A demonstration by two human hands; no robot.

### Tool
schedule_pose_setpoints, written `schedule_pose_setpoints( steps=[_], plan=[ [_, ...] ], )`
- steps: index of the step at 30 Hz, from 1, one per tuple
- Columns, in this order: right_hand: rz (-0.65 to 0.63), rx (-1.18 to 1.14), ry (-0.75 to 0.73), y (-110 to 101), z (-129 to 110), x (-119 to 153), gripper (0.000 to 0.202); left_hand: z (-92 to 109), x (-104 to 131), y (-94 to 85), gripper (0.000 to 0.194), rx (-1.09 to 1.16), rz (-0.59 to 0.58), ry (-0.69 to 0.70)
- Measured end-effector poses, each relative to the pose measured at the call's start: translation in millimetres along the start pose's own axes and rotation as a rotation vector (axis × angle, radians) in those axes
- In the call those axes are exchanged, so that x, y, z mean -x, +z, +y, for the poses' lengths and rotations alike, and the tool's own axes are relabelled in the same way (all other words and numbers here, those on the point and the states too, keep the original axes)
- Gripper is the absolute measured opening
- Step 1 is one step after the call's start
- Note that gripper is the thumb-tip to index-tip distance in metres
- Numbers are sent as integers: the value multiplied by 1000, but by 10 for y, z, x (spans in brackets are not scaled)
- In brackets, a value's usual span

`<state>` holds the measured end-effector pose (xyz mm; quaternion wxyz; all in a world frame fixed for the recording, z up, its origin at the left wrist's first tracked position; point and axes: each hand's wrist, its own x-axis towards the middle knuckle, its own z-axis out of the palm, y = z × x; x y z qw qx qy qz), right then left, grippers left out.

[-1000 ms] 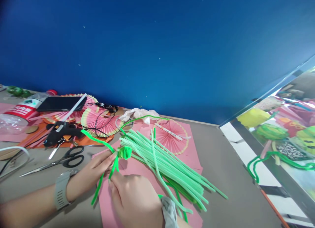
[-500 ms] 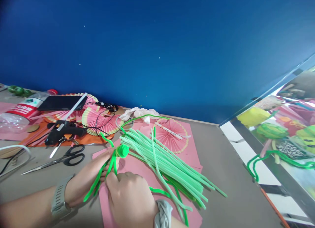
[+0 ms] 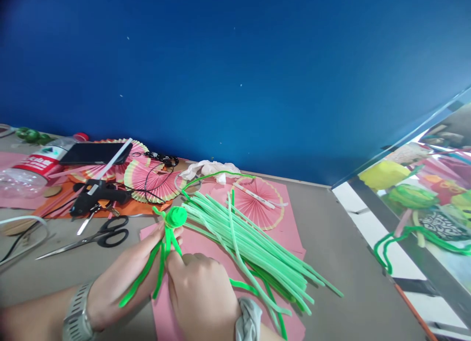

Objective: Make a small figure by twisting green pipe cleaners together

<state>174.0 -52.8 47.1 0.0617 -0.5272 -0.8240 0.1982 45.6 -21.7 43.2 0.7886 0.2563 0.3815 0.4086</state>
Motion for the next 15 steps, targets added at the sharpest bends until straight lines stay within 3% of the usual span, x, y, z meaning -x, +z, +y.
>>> schedule_pose_setpoints(
  steps=[5, 8, 12, 15],
  plan=[
    [64, -162, 66, -17, 60, 3, 24, 40, 53, 4, 30, -137, -139, 32],
    [76, -313, 33, -37, 184, -39, 28, 66, 42, -61, 25, -201, -217, 43],
    [-43, -562, -134, -54, 442, -159, 30, 93, 8, -219, 25, -361, -406, -1],
    [-127, -687, -178, -100, 648, -229, 34, 150, 10, -284, 33, -654, -497, 62]
  ],
)
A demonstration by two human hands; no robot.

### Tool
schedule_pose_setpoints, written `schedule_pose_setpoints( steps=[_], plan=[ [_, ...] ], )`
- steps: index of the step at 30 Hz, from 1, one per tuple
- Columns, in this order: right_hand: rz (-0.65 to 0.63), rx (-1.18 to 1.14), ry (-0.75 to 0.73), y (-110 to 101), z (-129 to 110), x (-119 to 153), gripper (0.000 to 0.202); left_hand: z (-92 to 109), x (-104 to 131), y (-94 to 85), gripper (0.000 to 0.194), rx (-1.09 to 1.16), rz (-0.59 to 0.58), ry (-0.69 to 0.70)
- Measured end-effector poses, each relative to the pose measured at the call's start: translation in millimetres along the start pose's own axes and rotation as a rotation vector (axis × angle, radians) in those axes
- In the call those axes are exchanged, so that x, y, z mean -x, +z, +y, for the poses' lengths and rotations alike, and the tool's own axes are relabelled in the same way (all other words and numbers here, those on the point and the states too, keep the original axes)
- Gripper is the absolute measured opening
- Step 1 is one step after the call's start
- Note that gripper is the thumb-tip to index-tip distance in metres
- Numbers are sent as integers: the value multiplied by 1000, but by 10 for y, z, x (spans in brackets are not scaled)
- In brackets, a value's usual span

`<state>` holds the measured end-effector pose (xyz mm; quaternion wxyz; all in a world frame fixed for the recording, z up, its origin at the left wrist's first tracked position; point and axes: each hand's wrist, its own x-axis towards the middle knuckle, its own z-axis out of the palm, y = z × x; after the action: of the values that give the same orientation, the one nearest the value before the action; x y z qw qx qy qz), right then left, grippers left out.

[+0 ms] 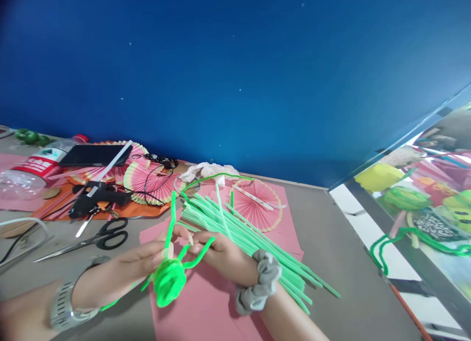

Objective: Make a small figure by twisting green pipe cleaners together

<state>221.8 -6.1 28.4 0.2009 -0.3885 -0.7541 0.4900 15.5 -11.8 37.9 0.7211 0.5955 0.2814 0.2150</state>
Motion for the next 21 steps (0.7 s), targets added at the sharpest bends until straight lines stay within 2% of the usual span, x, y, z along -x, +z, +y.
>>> schedule_pose_setpoints(
  steps=[3, 7, 9, 12, 17, 21],
  plan=[
    [-41, -49, 35, -152, 62, 15, 32, 71, 16, -1, 31, -432, -31, 13],
    [-155, -62, 79, -234, 67, 29, 25, 88, 13, 84, 28, -804, -134, -14],
    [-228, -78, 82, -234, 57, 22, 24, 57, 15, 134, 27, -844, -185, 10],
    [-331, -114, 49, -244, 10, 17, 26, 31, 22, 207, 24, -855, -198, 44],
    [-499, -139, -40, -346, -137, 69, 26, 65, 8, 303, 25, -958, -272, 64],
    [-650, -124, -103, -382, -147, 79, 24, 51, 6, 336, 21, -894, -387, 74]
  ],
)
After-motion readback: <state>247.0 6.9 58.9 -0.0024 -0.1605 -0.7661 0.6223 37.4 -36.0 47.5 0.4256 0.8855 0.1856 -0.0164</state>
